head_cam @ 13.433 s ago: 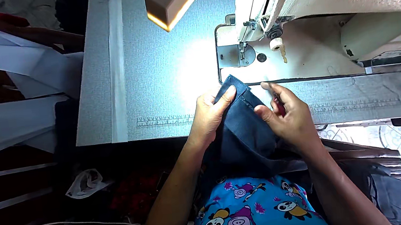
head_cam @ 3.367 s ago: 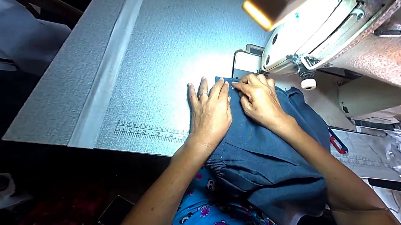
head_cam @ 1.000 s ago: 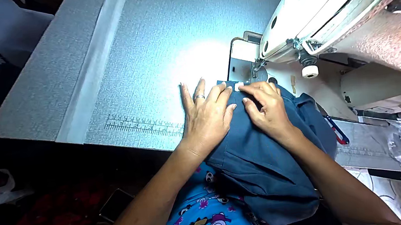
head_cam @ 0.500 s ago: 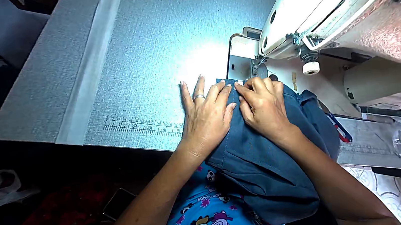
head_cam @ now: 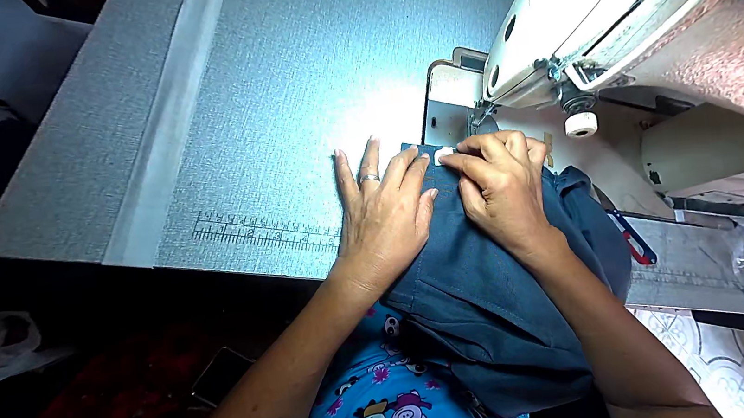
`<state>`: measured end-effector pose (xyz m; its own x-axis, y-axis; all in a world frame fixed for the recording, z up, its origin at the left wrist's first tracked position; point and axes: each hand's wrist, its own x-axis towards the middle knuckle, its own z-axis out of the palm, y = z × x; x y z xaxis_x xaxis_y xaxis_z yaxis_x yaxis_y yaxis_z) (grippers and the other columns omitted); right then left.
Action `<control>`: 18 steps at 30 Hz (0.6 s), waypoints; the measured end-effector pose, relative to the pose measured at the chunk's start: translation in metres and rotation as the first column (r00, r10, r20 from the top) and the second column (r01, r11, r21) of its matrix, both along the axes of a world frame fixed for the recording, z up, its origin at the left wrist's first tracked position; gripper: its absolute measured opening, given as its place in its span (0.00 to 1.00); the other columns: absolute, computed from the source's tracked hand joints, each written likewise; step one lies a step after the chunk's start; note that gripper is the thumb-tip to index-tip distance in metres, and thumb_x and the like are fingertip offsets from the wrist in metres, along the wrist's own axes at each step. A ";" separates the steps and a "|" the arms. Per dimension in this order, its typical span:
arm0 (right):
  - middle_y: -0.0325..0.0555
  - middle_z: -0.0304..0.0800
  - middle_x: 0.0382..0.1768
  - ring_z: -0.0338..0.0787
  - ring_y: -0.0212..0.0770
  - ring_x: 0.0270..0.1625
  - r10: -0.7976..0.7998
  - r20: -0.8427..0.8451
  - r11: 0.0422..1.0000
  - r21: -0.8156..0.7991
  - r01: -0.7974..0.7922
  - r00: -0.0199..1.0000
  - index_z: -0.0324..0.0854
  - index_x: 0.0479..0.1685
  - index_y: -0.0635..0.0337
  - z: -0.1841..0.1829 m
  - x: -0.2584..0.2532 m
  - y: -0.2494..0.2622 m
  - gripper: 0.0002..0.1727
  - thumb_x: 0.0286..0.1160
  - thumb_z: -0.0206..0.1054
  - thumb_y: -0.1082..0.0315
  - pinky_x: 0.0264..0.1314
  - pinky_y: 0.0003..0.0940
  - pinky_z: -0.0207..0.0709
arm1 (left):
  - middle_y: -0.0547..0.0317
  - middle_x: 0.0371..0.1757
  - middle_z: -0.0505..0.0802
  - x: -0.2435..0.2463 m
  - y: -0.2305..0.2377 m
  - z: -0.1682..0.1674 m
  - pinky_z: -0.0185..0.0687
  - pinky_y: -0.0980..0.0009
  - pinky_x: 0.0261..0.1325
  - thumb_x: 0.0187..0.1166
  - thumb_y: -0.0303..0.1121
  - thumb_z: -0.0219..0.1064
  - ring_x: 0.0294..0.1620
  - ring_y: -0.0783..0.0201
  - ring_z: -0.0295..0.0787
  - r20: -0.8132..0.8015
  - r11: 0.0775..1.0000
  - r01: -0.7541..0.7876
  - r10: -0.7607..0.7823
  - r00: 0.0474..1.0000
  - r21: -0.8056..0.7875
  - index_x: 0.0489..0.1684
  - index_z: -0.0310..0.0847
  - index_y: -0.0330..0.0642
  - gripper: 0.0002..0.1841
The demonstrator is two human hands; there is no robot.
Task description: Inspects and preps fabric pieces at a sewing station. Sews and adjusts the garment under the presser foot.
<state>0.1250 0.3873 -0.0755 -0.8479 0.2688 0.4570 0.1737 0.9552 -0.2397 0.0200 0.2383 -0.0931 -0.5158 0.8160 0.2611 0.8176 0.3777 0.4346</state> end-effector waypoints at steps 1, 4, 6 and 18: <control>0.51 0.92 0.56 0.82 0.58 0.61 0.004 0.031 1.000 0.013 -0.005 1.000 0.96 0.49 0.51 0.000 0.000 0.000 0.18 0.72 0.60 0.73 0.63 0.60 0.62 | 0.53 0.80 0.83 0.000 0.000 -0.001 0.29 0.18 0.82 0.89 0.46 0.51 0.90 0.32 0.59 -0.001 1.000 -0.001 0.001 1.000 0.004 0.75 0.82 0.46 0.25; 0.50 0.93 0.55 0.82 0.59 0.64 0.032 0.048 0.998 0.060 -0.035 0.998 0.96 0.48 0.51 -0.001 -0.001 -0.001 0.17 0.71 0.60 0.71 0.62 0.60 0.62 | 0.53 0.80 0.83 0.000 0.000 -0.002 0.29 0.18 0.82 0.89 0.47 0.51 0.89 0.32 0.60 0.003 1.000 -0.002 0.002 1.000 0.011 0.75 0.82 0.46 0.25; 0.49 0.94 0.53 0.84 0.59 0.63 0.066 0.025 0.993 0.097 -0.068 0.997 0.96 0.47 0.54 -0.003 -0.003 -0.002 0.16 0.71 0.60 0.70 0.63 0.61 0.63 | 0.54 0.80 0.83 -0.001 0.001 -0.002 0.30 0.18 0.82 0.88 0.47 0.51 0.89 0.33 0.61 -0.003 1.000 -0.006 0.006 1.000 0.016 0.75 0.82 0.46 0.25; 0.49 0.93 0.40 0.85 0.56 0.51 0.031 0.006 0.984 0.177 -0.032 0.999 0.95 0.48 0.57 -0.008 -0.006 -0.007 0.17 0.72 0.60 0.67 0.59 0.58 0.63 | 0.52 0.81 0.82 -0.001 -0.001 -0.001 0.29 0.20 0.84 0.88 0.46 0.52 0.90 0.34 0.59 -0.008 1.000 0.008 -0.008 1.000 -0.004 0.76 0.82 0.44 0.25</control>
<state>0.1188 0.3798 -0.0831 -0.8563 0.1567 0.4921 0.1431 0.9875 -0.0655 0.0193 0.2377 -0.0938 -0.5074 0.8211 0.2615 0.8238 0.3731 0.4268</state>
